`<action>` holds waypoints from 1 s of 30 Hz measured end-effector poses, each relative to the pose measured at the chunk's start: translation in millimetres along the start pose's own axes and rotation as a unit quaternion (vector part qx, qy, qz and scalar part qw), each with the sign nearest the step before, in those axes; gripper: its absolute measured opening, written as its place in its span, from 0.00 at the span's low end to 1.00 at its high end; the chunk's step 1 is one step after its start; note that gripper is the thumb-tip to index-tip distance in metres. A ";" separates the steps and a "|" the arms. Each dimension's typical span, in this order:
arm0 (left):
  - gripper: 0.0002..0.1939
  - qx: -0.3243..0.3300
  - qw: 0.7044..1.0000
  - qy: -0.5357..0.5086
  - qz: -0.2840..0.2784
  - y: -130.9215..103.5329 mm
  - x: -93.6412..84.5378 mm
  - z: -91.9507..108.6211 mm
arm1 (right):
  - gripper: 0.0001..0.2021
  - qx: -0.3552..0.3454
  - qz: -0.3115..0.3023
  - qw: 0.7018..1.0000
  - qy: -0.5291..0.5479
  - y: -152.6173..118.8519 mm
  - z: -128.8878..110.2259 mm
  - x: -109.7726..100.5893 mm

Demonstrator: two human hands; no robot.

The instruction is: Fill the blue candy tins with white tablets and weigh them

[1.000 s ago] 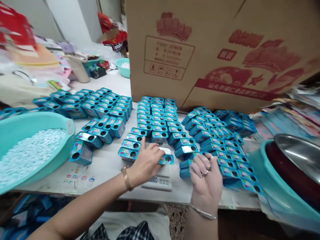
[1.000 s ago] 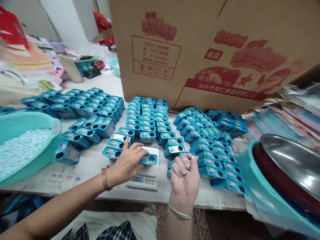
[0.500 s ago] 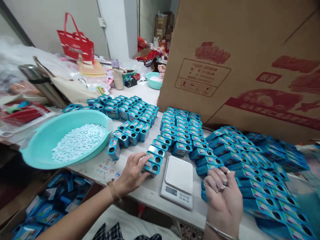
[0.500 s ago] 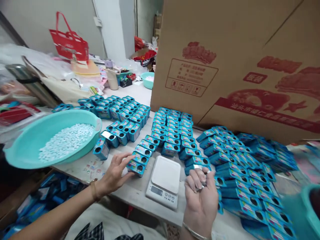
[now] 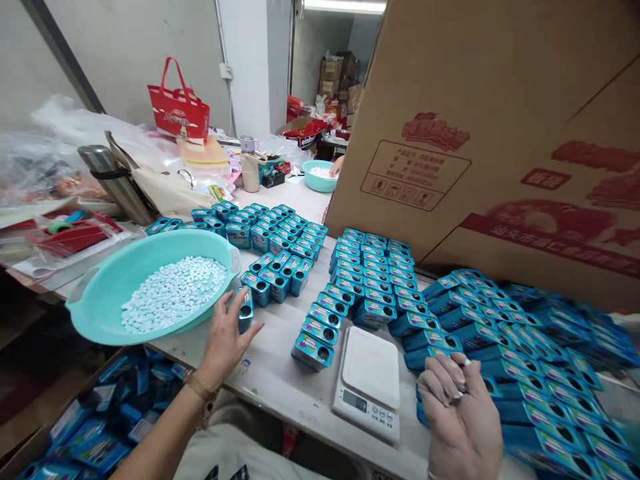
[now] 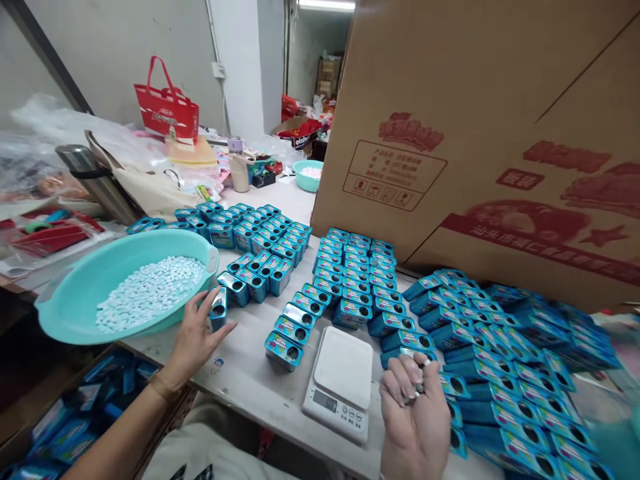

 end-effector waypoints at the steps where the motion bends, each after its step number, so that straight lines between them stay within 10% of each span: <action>1: 0.39 -0.005 0.999 -0.018 -0.033 -2.8 2.7 0.4 | 0.06 -0.006 -0.002 1.000 -0.002 -0.5 -2.8 -1.0; 11: 0.39 0.193 0.956 0.197 -0.105 10.4 5.5 23.8 | 0.06 0.001 0.008 0.999 0.033 -5.6 -2.9 -20.1; 16: 0.29 0.161 0.974 0.128 -0.099 9.0 14.1 -2.5 | 0.07 -0.012 0.004 0.999 0.048 -7.4 -10.9 -29.9; 22: 0.20 0.136 0.987 0.083 0.038 -18.1 -18.2 -21.9 | 0.07 -0.014 0.010 0.998 0.055 -5.9 -10.0 -34.3; 30: 0.14 0.138 0.990 -0.004 0.039 -19.1 -35.0 2.1 | 0.12 -0.023 -0.027 0.998 0.045 -6.1 -12.3 -31.8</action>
Point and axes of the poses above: each hand's wrist, its own y-axis towards the middle knuckle, its own x-axis out of the palm, z = x × y, the point moved 10 cm from there along y, towards the middle knuckle
